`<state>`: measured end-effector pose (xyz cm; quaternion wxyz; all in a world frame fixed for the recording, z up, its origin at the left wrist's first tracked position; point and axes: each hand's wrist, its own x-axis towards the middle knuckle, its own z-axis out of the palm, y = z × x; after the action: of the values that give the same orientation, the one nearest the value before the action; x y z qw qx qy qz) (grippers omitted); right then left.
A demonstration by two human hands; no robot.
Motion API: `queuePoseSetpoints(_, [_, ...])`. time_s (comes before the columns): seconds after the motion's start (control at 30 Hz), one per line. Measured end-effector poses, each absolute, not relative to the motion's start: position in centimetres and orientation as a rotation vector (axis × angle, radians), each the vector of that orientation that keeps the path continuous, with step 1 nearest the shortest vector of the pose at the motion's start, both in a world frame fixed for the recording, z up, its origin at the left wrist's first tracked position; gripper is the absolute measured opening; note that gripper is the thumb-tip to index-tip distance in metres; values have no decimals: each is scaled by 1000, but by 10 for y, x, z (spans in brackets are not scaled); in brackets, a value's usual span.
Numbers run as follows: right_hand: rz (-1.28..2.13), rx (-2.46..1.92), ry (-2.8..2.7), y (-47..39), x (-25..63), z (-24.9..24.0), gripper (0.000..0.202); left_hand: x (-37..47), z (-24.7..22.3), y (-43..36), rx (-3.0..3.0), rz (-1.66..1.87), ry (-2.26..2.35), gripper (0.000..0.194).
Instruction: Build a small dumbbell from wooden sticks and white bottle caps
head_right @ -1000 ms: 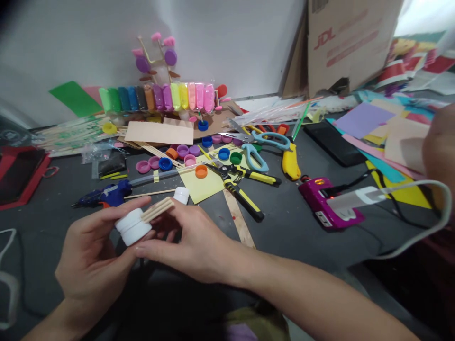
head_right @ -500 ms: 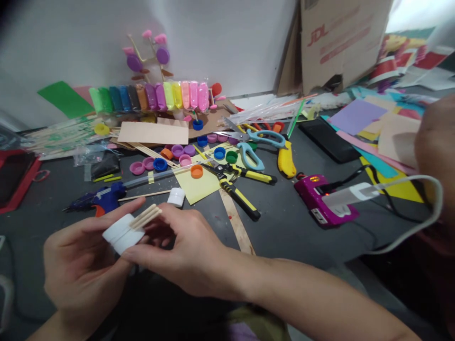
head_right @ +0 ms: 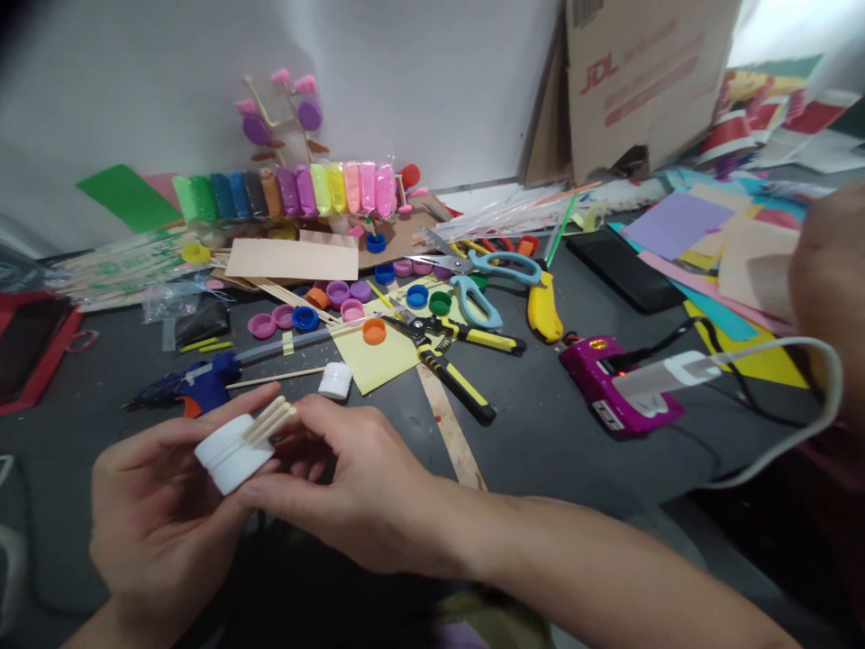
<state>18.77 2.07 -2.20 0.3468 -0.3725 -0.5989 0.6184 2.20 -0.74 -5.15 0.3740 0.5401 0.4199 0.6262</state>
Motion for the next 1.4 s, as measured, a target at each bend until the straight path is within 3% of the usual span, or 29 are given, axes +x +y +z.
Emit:
queuePoseSetpoints(0.3, [1709,-886,-1484,25,191,-24,23,23,-50,-10,1465,1658,1079,56])
queuePoseSetpoints(0.87, [1722,-983,-1442,18,179,-25,21,20,-54,-3,1649,1590,1236,36])
queuePoseSetpoints(1.3, [1741,-975,-1355,18,181,-23,23,20,-57,-6,1598,1511,1149,46])
queuePoseSetpoints(1.4, [1674,-989,-1398,21,184,-20,24,19,-58,-8,1642,1467,1126,61])
